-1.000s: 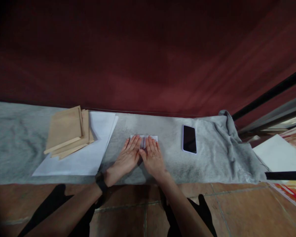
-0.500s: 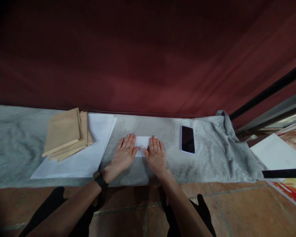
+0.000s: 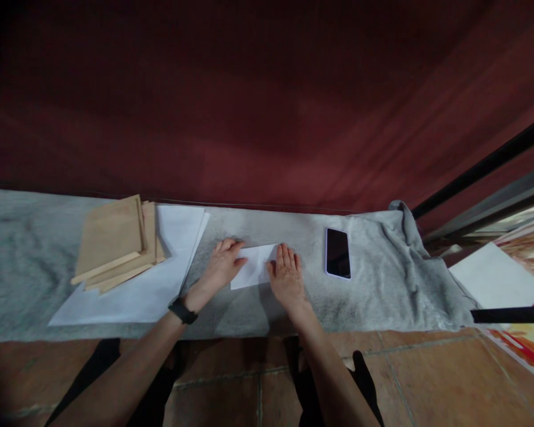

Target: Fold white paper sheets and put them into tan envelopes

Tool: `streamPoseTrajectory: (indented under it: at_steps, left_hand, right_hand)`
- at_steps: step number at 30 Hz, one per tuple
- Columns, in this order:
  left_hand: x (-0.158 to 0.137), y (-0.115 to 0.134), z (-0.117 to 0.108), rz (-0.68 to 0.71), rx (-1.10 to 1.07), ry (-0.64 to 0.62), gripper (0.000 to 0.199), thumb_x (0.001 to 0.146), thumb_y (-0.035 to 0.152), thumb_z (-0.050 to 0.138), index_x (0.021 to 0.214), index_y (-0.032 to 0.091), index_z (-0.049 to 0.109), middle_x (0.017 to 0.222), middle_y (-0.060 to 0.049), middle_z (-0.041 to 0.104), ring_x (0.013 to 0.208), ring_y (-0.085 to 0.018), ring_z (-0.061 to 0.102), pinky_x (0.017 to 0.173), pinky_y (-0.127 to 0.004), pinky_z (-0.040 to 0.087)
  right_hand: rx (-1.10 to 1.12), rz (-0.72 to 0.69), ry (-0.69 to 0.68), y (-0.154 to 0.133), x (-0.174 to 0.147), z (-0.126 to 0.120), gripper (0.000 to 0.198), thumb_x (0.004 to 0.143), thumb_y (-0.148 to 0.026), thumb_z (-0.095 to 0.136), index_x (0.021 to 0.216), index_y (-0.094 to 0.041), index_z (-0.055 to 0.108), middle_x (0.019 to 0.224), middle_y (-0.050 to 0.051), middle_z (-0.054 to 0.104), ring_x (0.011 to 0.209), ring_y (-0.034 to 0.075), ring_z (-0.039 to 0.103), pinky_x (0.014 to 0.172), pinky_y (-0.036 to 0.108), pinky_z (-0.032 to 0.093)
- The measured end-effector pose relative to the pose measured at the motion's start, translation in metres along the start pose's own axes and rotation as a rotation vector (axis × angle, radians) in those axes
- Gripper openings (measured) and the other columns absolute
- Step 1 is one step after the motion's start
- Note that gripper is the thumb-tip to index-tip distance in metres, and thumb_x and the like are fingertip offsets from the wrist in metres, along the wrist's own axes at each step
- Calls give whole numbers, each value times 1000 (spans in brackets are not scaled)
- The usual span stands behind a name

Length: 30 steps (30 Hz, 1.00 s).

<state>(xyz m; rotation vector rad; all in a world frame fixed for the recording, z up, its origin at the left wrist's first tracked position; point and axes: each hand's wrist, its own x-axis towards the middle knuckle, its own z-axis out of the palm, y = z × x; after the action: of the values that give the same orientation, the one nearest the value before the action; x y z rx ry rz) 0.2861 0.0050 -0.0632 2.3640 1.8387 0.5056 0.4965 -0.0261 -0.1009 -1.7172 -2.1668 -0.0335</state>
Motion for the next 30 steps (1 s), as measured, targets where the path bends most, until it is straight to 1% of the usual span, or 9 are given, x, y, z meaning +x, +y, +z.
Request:
streamPoseTrajectory:
  at_steps: [3,5,8,11,13,15,20,25,30]
  left_hand:
    - [4,0,-7,-7,-128,26,14,88,15,61,95,20,71,97,-8,67,97,-24,62,92,-39,51]
    - [3,4,-19,-9,-243,111,14,91,14,58,88,21,69,92,-6,67,92,-22,63,88,-37,52]
    - [-4,12,-40,47,-335,329,15,98,22,52,96,22,67,99,-5,69,98,-21,63,91,-37,51]
    - [-17,15,-49,180,-306,394,20,101,24,48,101,23,67,107,-5,70,107,-22,62,98,-41,49]
    - [-25,12,-45,270,-279,331,22,101,20,46,102,23,68,113,-6,71,114,-21,61,103,-42,48]
    - [-33,7,-34,337,-243,229,25,100,16,45,101,23,68,119,-6,71,120,-21,59,110,-44,46]
    - [-48,-4,-14,414,-178,30,29,98,9,41,105,22,67,128,-5,69,127,-18,59,122,-46,36]
    - [-53,-5,-19,428,-217,-92,38,95,2,38,114,22,64,133,-3,67,130,-13,58,126,-41,31]
    - [-56,-7,-25,434,-193,-164,37,92,4,42,112,24,65,131,-3,69,129,-14,59,127,-42,29]
  right_hand:
    - [88,60,9,3,7,-6,61,108,-41,24,154,-6,40,153,22,49,144,32,43,118,54,32]
    - [182,131,38,8,15,-14,63,108,-46,21,154,-8,39,151,22,52,143,31,45,118,55,33]
    - [357,230,123,19,26,-32,64,107,-50,18,156,-13,37,153,18,50,144,29,45,118,54,34]
    - [479,292,218,29,32,-45,63,107,-50,18,156,-16,38,155,16,49,145,27,44,118,52,36]
    - [501,301,224,31,31,-47,63,107,-51,18,155,-16,40,154,15,50,144,27,45,117,52,38]
    - [488,270,173,28,29,-46,64,107,-52,18,155,-16,41,154,15,51,143,27,46,117,51,39]
    - [391,95,14,4,16,-37,60,108,-48,21,154,-16,43,156,13,49,147,24,41,122,51,34]
    - [330,-44,-82,-22,6,-35,59,109,-44,22,154,-14,43,158,13,45,149,22,39,124,47,32]
    - [293,-113,-132,-40,-2,-34,58,109,-41,21,153,-10,43,157,15,46,150,23,37,124,47,33]
